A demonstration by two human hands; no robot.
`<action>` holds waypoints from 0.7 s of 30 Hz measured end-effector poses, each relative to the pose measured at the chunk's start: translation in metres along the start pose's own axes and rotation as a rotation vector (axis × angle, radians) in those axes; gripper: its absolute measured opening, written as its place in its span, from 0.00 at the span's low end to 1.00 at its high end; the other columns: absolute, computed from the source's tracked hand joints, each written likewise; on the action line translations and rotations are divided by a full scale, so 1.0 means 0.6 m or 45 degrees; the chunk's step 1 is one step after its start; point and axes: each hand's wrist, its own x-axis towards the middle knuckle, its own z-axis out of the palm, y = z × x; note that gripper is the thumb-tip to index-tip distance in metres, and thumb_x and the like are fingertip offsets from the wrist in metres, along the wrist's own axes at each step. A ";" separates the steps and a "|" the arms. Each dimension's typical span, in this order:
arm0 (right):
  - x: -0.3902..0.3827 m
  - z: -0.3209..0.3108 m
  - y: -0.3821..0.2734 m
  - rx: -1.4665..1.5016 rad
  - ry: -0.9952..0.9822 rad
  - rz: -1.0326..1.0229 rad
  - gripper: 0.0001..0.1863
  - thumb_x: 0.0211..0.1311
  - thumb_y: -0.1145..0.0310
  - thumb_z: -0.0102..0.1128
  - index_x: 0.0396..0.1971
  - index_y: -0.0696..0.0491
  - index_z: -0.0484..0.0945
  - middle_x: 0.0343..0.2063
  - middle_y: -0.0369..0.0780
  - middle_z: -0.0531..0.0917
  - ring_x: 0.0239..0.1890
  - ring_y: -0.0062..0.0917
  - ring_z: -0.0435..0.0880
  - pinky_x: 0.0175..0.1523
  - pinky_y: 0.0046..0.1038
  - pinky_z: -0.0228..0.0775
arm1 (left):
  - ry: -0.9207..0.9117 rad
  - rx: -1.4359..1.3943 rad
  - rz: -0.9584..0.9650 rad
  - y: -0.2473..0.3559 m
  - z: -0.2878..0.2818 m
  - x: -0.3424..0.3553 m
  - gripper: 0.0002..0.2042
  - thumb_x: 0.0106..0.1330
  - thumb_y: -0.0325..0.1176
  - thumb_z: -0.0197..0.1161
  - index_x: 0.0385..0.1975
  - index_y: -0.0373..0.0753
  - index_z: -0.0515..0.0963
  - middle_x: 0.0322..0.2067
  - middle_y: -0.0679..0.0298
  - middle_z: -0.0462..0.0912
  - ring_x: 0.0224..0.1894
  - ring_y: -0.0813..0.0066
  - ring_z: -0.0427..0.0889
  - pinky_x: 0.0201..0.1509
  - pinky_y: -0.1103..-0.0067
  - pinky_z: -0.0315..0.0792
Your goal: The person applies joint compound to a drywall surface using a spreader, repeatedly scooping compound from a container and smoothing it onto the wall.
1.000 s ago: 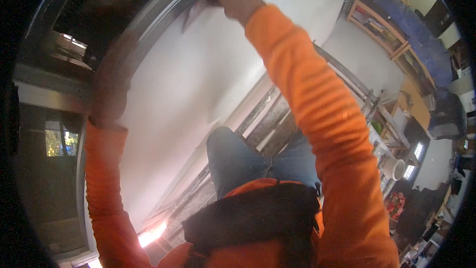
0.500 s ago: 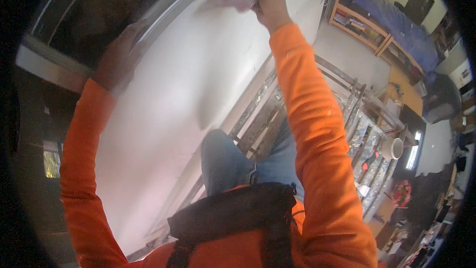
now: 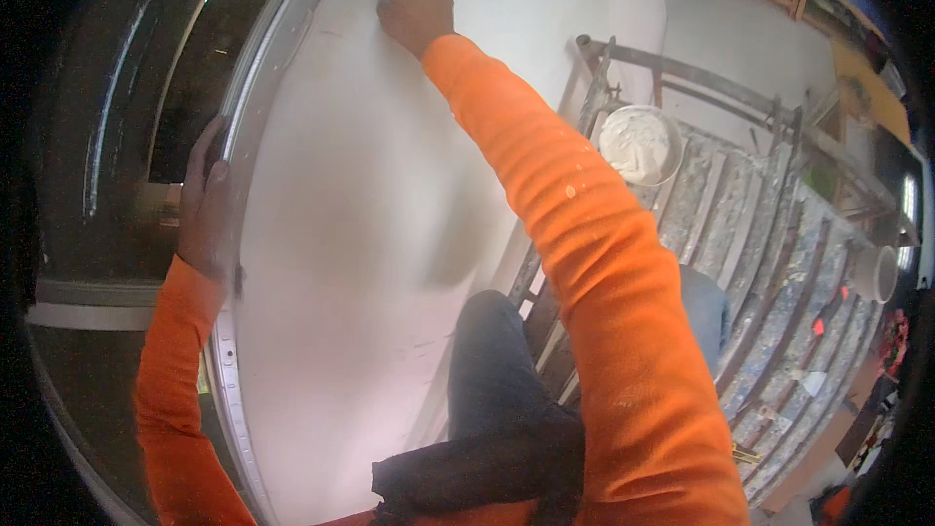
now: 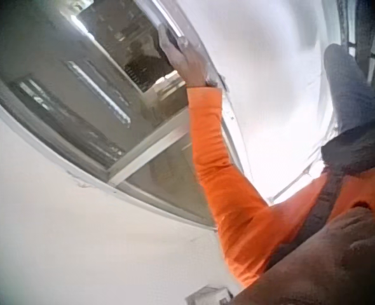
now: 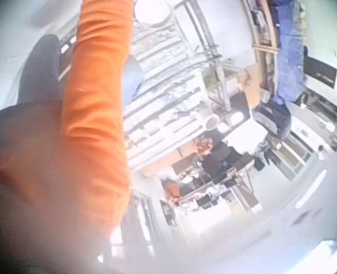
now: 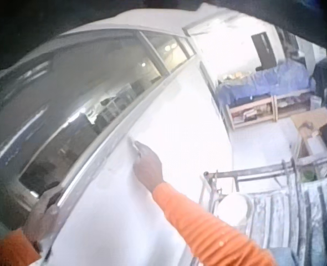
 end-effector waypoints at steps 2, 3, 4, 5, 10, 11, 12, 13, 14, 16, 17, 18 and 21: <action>-0.007 0.006 -0.019 0.111 -0.032 0.124 0.24 0.60 0.76 0.50 0.57 0.52 0.81 0.47 0.48 0.86 0.49 0.45 0.84 0.55 0.41 0.76 | -0.020 0.042 -0.013 -0.009 -0.006 -0.004 0.26 0.77 0.40 0.46 0.71 0.36 0.63 0.69 0.52 0.68 0.71 0.60 0.66 0.76 0.69 0.55; -0.027 0.003 -0.042 0.112 -0.140 0.164 0.24 0.61 0.75 0.49 0.58 0.51 0.80 0.47 0.50 0.86 0.49 0.47 0.84 0.56 0.41 0.76 | 0.001 0.075 -0.035 -0.010 -0.008 -0.009 0.26 0.78 0.42 0.46 0.72 0.36 0.63 0.69 0.52 0.68 0.71 0.60 0.66 0.76 0.69 0.56; -0.046 -0.006 -0.069 0.114 -0.239 0.192 0.25 0.63 0.75 0.48 0.60 0.51 0.79 0.46 0.52 0.86 0.48 0.49 0.83 0.56 0.42 0.75 | 0.030 0.107 -0.044 -0.004 -0.014 -0.008 0.27 0.79 0.45 0.47 0.72 0.36 0.62 0.69 0.53 0.67 0.71 0.60 0.66 0.76 0.69 0.56; -0.067 -0.009 -0.083 0.154 -0.243 0.154 0.24 0.59 0.76 0.49 0.56 0.50 0.81 0.47 0.47 0.86 0.49 0.45 0.83 0.56 0.41 0.75 | 0.012 0.130 -0.032 0.000 -0.011 -0.002 0.27 0.79 0.45 0.47 0.72 0.36 0.62 0.69 0.53 0.67 0.71 0.60 0.66 0.76 0.69 0.56; -0.211 0.031 -0.125 0.216 -0.222 -0.183 0.18 0.58 0.78 0.53 0.43 0.47 0.87 0.53 0.38 0.85 0.53 0.34 0.81 0.63 0.42 0.66 | -0.010 0.125 0.031 0.013 -0.006 0.005 0.31 0.78 0.50 0.51 0.71 0.32 0.62 0.69 0.50 0.67 0.71 0.60 0.65 0.76 0.69 0.55; -0.231 0.019 -0.142 0.231 -0.205 -0.167 0.18 0.58 0.78 0.53 0.43 0.47 0.87 0.53 0.38 0.85 0.53 0.34 0.81 0.63 0.42 0.66 | -0.026 0.147 0.034 0.016 -0.005 0.007 0.31 0.78 0.50 0.51 0.71 0.32 0.62 0.69 0.50 0.67 0.71 0.60 0.65 0.76 0.69 0.55; -0.249 0.000 -0.159 0.245 -0.377 -0.141 0.18 0.59 0.78 0.53 0.44 0.47 0.87 0.53 0.38 0.85 0.53 0.33 0.81 0.63 0.42 0.66 | -0.028 0.114 0.030 0.018 -0.005 0.007 0.31 0.79 0.50 0.51 0.71 0.31 0.61 0.69 0.50 0.67 0.71 0.60 0.65 0.76 0.69 0.55; -0.256 -0.013 -0.160 0.254 -0.542 -0.119 0.17 0.59 0.78 0.53 0.44 0.48 0.87 0.54 0.39 0.84 0.53 0.32 0.81 0.64 0.42 0.65 | -0.030 0.081 0.036 0.018 -0.002 0.012 0.31 0.79 0.49 0.50 0.71 0.30 0.61 0.69 0.49 0.67 0.72 0.60 0.65 0.76 0.68 0.55; -0.259 -0.019 -0.151 0.261 -0.520 -0.105 0.17 0.59 0.78 0.53 0.44 0.48 0.87 0.54 0.39 0.84 0.53 0.32 0.81 0.64 0.42 0.65 | -0.050 0.097 0.046 0.017 -0.002 0.013 0.31 0.79 0.49 0.50 0.71 0.30 0.61 0.69 0.49 0.67 0.72 0.60 0.65 0.76 0.68 0.55; -0.264 -0.021 -0.141 0.390 -0.315 -0.137 0.26 0.64 0.79 0.48 0.61 0.48 0.78 0.49 0.38 0.86 0.48 0.31 0.84 0.62 0.37 0.70 | -0.016 0.226 0.046 0.014 -0.015 0.007 0.31 0.79 0.48 0.51 0.71 0.29 0.61 0.68 0.49 0.67 0.72 0.60 0.64 0.76 0.68 0.55; -0.238 -0.022 -0.132 0.318 -0.148 -0.125 0.26 0.65 0.79 0.48 0.61 0.47 0.78 0.45 0.37 0.86 0.46 0.30 0.84 0.61 0.39 0.71 | -0.031 0.250 0.053 0.010 -0.023 0.002 0.31 0.79 0.48 0.51 0.71 0.29 0.61 0.68 0.49 0.67 0.72 0.60 0.64 0.76 0.68 0.55; -0.217 -0.033 -0.116 0.520 -0.345 0.189 0.24 0.59 0.80 0.50 0.55 0.49 0.80 0.54 0.42 0.83 0.53 0.36 0.81 0.62 0.40 0.69 | -0.010 0.286 0.026 0.007 -0.031 -0.004 0.31 0.79 0.48 0.50 0.71 0.29 0.61 0.69 0.49 0.67 0.72 0.60 0.64 0.76 0.67 0.55; -0.174 0.003 -0.061 0.266 0.065 0.009 0.25 0.60 0.80 0.50 0.58 0.50 0.77 0.51 0.44 0.83 0.53 0.41 0.79 0.61 0.41 0.68 | -0.004 0.284 0.033 0.013 -0.005 0.004 0.31 0.80 0.48 0.50 0.72 0.29 0.60 0.69 0.49 0.66 0.72 0.59 0.64 0.76 0.67 0.55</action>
